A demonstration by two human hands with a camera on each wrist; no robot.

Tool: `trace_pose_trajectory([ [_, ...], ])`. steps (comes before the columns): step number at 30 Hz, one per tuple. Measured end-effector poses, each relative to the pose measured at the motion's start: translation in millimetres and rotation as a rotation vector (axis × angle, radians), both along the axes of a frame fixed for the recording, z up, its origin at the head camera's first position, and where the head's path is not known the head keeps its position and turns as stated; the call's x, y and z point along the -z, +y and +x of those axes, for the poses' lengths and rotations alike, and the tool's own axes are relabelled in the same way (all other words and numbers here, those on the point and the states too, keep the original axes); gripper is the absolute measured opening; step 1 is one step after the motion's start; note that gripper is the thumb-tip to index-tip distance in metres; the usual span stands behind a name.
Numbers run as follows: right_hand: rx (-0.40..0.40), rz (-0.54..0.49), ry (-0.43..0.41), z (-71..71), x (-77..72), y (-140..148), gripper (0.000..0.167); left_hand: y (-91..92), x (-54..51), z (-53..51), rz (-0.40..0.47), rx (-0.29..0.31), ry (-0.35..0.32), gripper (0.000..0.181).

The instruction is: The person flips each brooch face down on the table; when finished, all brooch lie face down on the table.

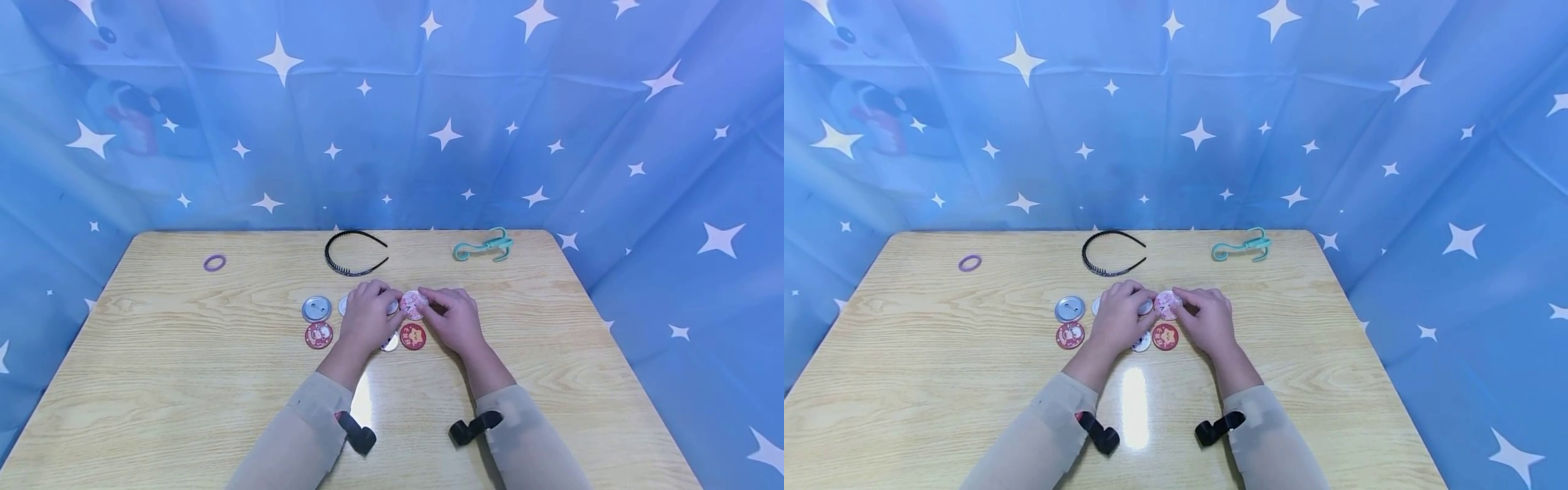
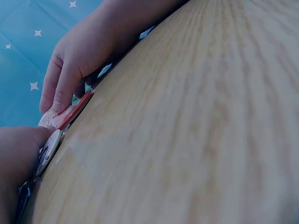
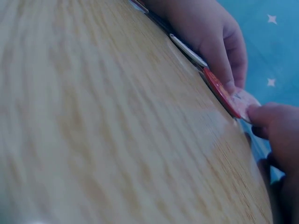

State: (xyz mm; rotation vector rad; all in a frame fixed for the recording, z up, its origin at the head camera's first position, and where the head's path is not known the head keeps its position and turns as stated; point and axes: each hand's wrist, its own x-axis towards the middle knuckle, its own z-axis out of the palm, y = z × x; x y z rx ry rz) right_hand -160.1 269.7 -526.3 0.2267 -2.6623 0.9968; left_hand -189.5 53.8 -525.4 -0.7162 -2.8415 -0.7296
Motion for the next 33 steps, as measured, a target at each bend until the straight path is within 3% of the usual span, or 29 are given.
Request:
trace_pose_trajectory([
  [11,0.003,-0.024,-0.004,-0.5,0.1,-0.1,0.034,0.3,1.8,-1.0,0.01,-0.009,0.007,0.039],
  [33,-0.054,-0.078,0.035,0.5,-0.1,1.3,0.046,-0.8,0.8,0.3,0.042,-0.005,-0.007,0.037],
])
